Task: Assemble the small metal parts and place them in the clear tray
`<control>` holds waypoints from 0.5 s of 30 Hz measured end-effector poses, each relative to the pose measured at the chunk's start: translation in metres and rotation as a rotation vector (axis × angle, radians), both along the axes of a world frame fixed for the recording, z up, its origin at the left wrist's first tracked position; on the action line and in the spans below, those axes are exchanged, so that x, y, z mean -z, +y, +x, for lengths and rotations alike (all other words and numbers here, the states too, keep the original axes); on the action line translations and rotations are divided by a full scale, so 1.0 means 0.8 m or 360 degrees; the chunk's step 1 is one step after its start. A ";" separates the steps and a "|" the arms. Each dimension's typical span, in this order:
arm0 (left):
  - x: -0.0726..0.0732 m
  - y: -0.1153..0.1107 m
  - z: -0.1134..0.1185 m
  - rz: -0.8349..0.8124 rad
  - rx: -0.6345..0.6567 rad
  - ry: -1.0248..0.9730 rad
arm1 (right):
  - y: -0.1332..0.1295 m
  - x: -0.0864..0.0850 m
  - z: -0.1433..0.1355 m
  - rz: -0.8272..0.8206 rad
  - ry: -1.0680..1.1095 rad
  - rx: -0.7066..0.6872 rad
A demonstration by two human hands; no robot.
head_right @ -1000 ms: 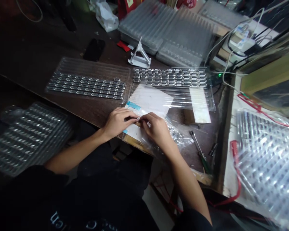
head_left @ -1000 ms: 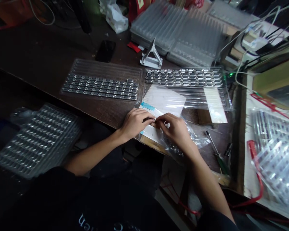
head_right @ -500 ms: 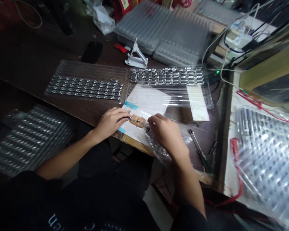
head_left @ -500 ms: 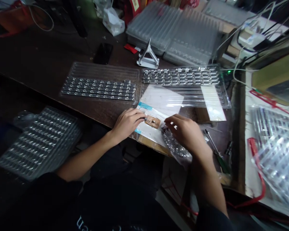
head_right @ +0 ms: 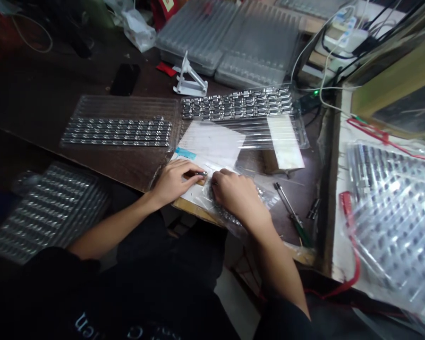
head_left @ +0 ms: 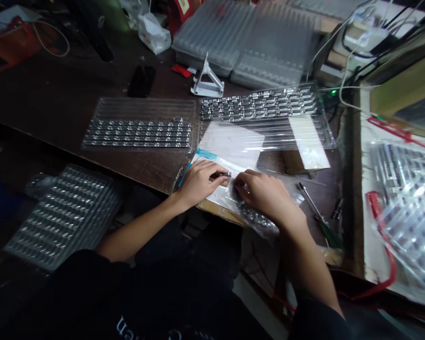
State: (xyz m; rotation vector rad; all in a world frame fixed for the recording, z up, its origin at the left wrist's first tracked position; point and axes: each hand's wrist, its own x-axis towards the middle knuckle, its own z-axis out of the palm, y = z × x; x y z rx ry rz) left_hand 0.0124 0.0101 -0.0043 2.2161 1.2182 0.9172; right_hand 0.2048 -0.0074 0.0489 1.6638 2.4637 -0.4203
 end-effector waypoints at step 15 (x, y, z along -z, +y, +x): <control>0.008 0.001 0.001 0.0033 0.0023 0.0109 | 0.004 0.008 0.008 0.0069 0.0321 0.0059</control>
